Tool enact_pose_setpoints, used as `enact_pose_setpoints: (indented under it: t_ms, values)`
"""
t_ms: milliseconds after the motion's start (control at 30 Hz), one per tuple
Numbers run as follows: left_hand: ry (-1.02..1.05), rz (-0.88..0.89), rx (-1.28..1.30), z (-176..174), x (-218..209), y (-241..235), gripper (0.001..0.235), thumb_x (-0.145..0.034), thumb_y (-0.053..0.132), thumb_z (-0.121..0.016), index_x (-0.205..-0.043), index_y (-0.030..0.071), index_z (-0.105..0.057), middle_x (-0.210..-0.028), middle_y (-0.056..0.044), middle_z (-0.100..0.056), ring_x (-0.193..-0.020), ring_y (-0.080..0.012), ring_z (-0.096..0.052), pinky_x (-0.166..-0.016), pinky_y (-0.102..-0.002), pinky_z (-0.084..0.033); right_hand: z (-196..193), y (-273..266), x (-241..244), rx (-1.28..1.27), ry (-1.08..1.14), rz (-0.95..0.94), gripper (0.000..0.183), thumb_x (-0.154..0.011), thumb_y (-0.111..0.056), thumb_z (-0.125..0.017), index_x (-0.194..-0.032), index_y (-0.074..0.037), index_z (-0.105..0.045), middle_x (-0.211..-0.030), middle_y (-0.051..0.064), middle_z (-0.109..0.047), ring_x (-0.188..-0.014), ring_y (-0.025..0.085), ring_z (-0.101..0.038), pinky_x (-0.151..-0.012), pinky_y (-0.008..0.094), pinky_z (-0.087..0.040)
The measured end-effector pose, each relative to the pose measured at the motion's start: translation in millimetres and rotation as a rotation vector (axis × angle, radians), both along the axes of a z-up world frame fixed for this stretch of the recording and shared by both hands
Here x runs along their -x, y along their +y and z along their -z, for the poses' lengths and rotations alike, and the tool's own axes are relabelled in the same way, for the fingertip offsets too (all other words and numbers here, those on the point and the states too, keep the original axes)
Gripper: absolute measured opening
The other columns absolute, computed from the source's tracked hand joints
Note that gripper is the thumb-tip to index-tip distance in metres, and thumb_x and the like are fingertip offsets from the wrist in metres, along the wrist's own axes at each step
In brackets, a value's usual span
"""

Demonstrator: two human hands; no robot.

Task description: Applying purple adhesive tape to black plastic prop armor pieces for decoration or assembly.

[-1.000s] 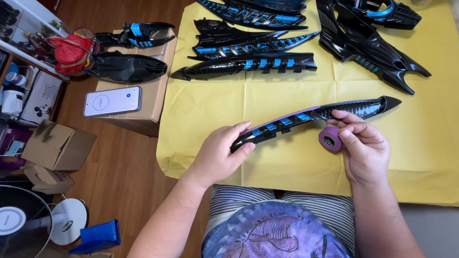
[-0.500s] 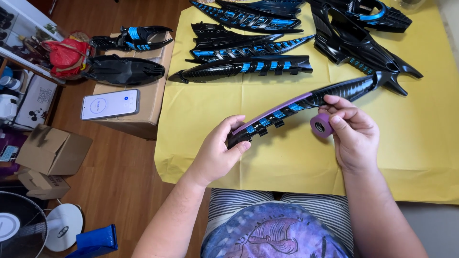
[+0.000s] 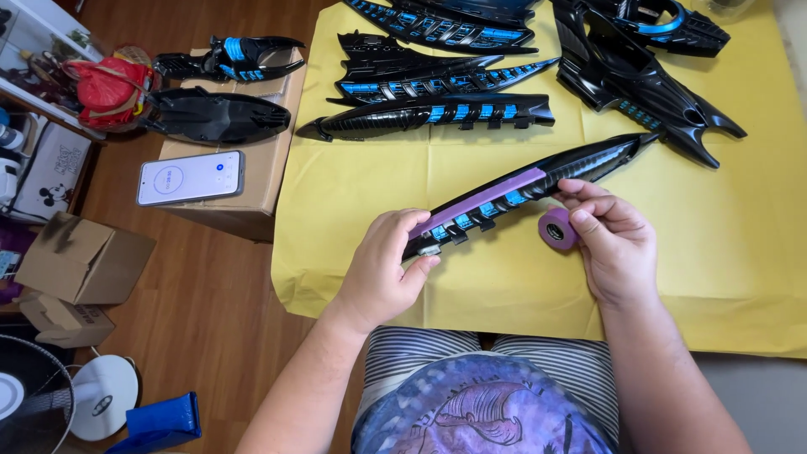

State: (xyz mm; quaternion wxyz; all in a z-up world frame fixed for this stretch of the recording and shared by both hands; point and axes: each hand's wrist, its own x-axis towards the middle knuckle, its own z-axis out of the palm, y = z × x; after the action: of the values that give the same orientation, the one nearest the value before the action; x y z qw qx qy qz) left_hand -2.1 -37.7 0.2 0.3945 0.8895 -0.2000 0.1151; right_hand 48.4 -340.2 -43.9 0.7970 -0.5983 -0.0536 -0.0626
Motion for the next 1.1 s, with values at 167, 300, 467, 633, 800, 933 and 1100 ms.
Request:
enact_pose_setpoints:
  t_ms: [167, 300, 467, 633, 800, 933, 1100]
  values:
    - [-0.209, 0.049, -0.055, 14.5, -14.7, 2.8, 0.052, -0.084, 0.009, -0.079, -0.13, 0.002, -0.055, -0.121, -0.017, -0.063, -0.117, -0.039, -0.061, -0.103, -0.051, -0.051, 1.3, -0.6, 15.6, 0.337, -0.115, 0.085, 0.008, -0.095, 0.007, -0.07, -0.09, 0.005, -0.064, -0.123, 0.023, -0.068, -0.117, 0.034, -0.07, -0.101, 0.042, -0.057]
    - [-0.293, 0.0, -0.224, 8.7, -14.4, -0.8, 0.067, -0.076, 0.007, -0.085, -0.136, 0.001, -0.054, -0.138, -0.024, -0.057, -0.131, -0.0481, -0.053, -0.112, -0.064, -0.037, -12.2, -3.7, 22.3, 0.707, -0.514, 0.156, 0.012, -0.085, 0.006, -0.084, -0.09, 0.002, -0.075, -0.093, 0.017, -0.071, -0.097, 0.038, -0.072, -0.087, 0.046, -0.059]
    - [-0.464, 0.029, 0.089, 21.7, 15.4, -49.2, 0.029, -0.095, 0.019, -0.068, -0.121, 0.005, -0.067, -0.126, -0.018, -0.065, -0.117, -0.0433, -0.063, -0.102, -0.058, -0.049, -18.4, 8.7, 45.8, 0.692, -0.643, 0.215, 0.013, -0.08, 0.005, -0.087, -0.087, 0.002, -0.077, -0.083, 0.014, -0.071, -0.078, 0.033, -0.07, -0.074, 0.042, -0.06]
    - [-0.25, 0.146, 0.465, 27.7, 36.6, -98.7, 0.047, -0.091, 0.041, -0.07, -0.118, 0.002, -0.067, -0.112, -0.014, -0.068, -0.103, -0.0384, -0.07, -0.092, -0.051, -0.057, -23.2, 32.8, 67.7, 0.447, -0.638, 0.193, 0.009, -0.08, 0.011, -0.08, -0.084, 0.008, -0.072, -0.074, 0.017, -0.066, -0.065, 0.03, -0.067, -0.065, 0.04, -0.058]
    - [-0.141, 0.123, 0.608, 24.4, 35.7, -101.9, 0.026, -0.091, 0.026, -0.075, -0.097, 0.003, -0.066, -0.103, -0.012, -0.067, -0.089, -0.0301, -0.068, -0.08, -0.042, -0.057, -18.2, 39.5, 67.1, 0.285, -0.484, 0.18, 0.007, -0.087, 0.012, -0.075, -0.084, 0.01, -0.069, -0.074, 0.017, -0.065, -0.067, 0.025, -0.065, -0.064, 0.037, -0.057]
    - [-0.05, 0.196, 0.705, 18.7, 36.7, -102.6, 0.034, -0.09, 0.033, -0.078, -0.09, 0.003, -0.062, -0.113, -0.017, -0.065, -0.095, -0.0309, -0.068, -0.086, -0.043, -0.057, 1.7, 40.0, 66.5, 0.197, -0.361, 0.179, 0.006, -0.091, 0.01, -0.073, -0.089, 0.01, -0.067, -0.08, 0.017, -0.065, -0.074, 0.023, -0.064, -0.069, 0.036, -0.055]
    - [0.0, 0.154, 0.574, 12.5, 29.6, -83.2, 0.033, -0.093, 0.024, -0.073, -0.074, 0.005, -0.054, -0.094, -0.013, -0.07, -0.075, -0.0321, -0.068, -0.069, -0.036, -0.055, 35.8, 29.5, 52.2, -0.059, -0.178, 0.243, 0.007, -0.095, 0.012, -0.066, -0.091, 0.008, -0.062, -0.081, 0.019, -0.061, -0.075, 0.025, -0.064, -0.071, 0.036, -0.056]
